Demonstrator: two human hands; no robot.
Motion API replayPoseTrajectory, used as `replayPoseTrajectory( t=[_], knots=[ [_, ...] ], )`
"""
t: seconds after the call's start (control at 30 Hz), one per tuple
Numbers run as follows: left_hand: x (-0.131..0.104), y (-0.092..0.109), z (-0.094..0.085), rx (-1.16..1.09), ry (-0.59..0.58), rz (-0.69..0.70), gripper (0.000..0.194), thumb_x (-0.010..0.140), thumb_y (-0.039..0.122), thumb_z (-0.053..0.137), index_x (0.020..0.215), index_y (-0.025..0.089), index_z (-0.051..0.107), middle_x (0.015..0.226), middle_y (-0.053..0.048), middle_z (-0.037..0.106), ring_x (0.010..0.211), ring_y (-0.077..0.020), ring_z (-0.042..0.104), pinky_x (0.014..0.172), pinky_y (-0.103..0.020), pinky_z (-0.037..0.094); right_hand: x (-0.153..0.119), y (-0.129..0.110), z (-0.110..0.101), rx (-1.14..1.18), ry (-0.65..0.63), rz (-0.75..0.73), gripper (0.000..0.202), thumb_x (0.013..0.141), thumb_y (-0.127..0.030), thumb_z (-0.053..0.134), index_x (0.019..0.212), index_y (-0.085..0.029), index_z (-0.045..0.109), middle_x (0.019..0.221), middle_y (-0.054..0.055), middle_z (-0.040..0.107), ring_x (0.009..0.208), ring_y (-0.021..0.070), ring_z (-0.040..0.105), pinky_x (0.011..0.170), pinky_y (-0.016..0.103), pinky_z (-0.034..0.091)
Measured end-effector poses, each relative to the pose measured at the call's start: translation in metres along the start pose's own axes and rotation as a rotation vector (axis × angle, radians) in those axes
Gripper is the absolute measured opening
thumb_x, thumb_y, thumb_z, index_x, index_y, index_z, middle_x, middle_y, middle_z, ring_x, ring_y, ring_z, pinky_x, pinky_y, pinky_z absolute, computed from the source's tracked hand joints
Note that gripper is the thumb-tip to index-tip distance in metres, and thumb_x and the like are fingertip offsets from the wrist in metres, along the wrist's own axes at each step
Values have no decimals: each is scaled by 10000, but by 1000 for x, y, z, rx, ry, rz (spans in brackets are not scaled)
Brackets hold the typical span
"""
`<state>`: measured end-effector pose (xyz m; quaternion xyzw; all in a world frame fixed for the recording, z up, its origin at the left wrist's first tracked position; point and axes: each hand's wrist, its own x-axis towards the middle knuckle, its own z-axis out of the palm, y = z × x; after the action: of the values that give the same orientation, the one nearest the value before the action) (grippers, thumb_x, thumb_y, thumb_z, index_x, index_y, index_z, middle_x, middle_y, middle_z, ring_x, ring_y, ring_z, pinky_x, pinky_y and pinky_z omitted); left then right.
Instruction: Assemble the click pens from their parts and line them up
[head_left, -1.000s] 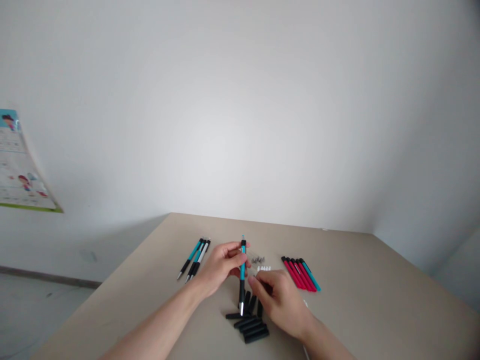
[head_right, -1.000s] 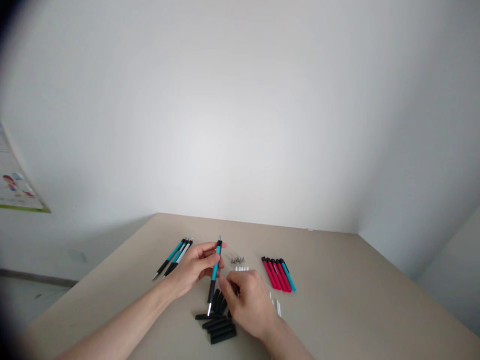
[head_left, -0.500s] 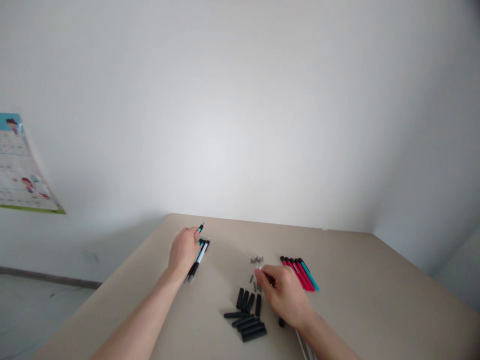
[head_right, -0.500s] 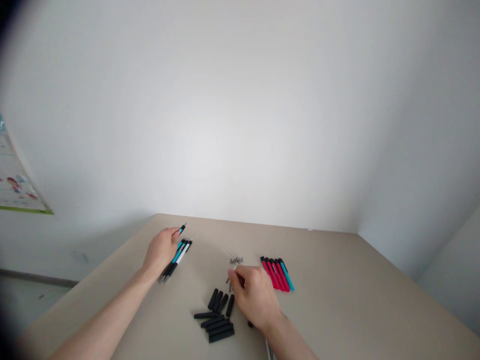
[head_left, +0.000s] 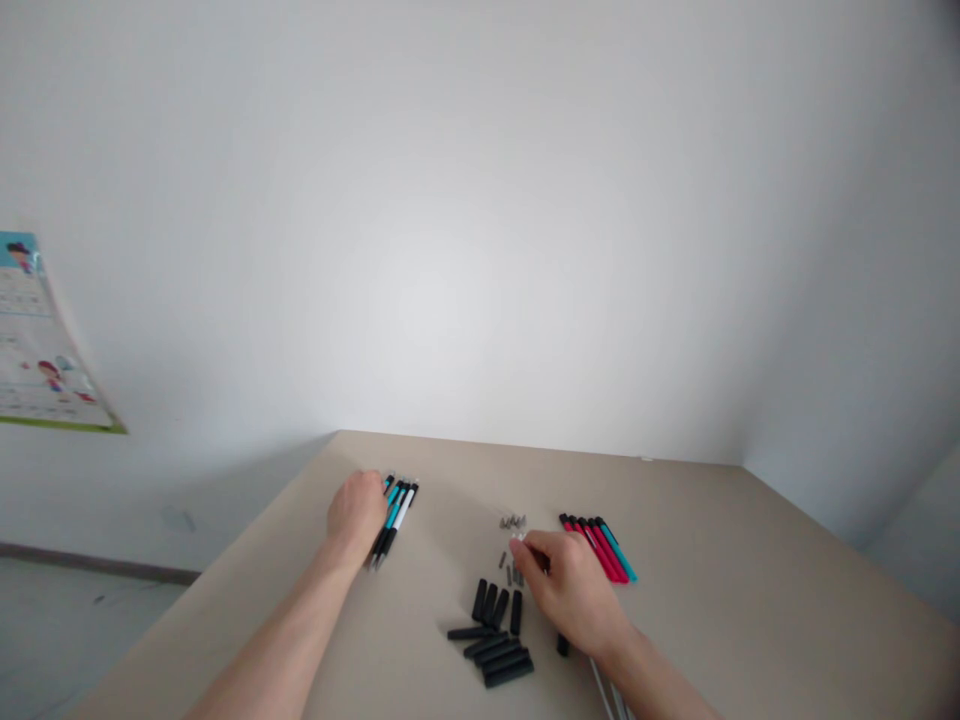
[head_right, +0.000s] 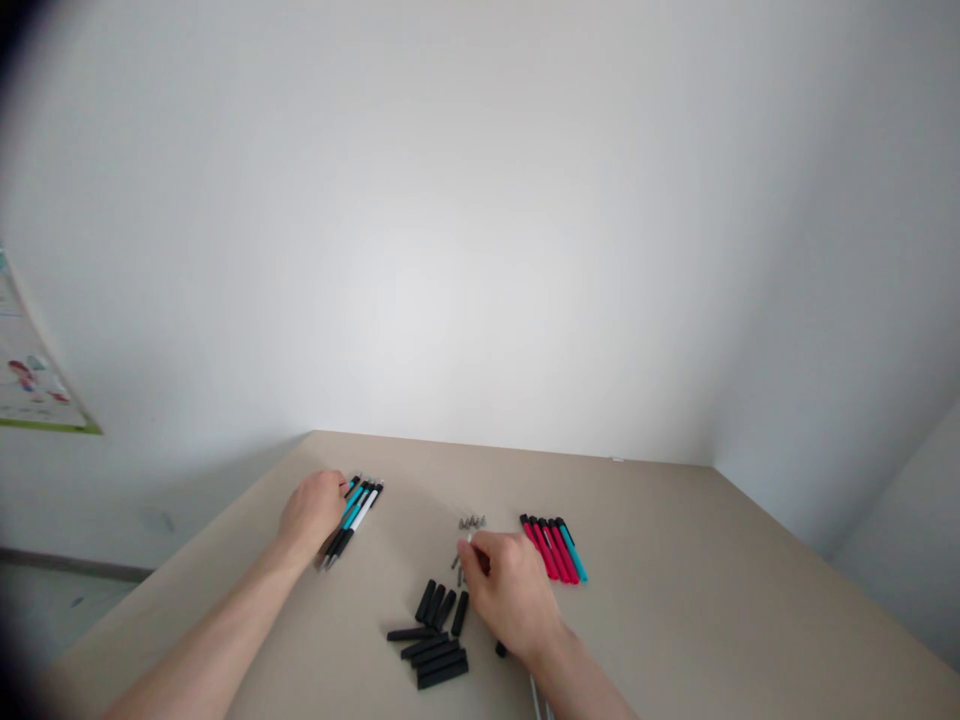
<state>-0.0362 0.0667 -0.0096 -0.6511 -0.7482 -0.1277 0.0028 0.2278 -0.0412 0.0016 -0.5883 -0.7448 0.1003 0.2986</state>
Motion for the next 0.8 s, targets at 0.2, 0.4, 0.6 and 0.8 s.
replayPoseTrajectory(
  t=[0.2, 0.4, 0.6, 0.8],
  knots=[
    [-2, 2, -1, 6, -21, -17, 237, 852, 147, 455, 853, 159, 691, 931, -156, 701, 872, -270, 671, 668, -304, 470, -1, 2, 1, -5, -2, -5, 427, 912, -354, 413, 518, -191, 376, 477, -42, 365, 466, 97, 284, 490, 265, 188],
    [-4, 3, -3, 6, -34, -21, 222, 849, 169, 469, 839, 173, 691, 922, -145, 708, 868, -265, 671, 663, -296, 468, 0, 2, 2, -11, -1, -7, 429, 912, -354, 410, 516, -191, 385, 479, -38, 370, 466, 99, 283, 490, 267, 187],
    [-5, 5, -6, 11, -51, -25, 209, 844, 170, 483, 831, 166, 691, 913, -154, 709, 859, -275, 675, 648, -296, 461, 0, 1, 2, -18, -8, -2, 426, 911, -357, 412, 520, -190, 384, 482, -40, 375, 469, 97, 292, 495, 261, 192],
    [-6, 6, -7, 18, -59, -18, 222, 846, 174, 480, 843, 164, 702, 902, -161, 709, 854, -269, 675, 650, -290, 466, 0, 0, 2, -21, -2, -11, 430, 911, -352, 415, 513, -190, 411, 478, -37, 384, 467, 100, 289, 491, 264, 187]
  ],
)
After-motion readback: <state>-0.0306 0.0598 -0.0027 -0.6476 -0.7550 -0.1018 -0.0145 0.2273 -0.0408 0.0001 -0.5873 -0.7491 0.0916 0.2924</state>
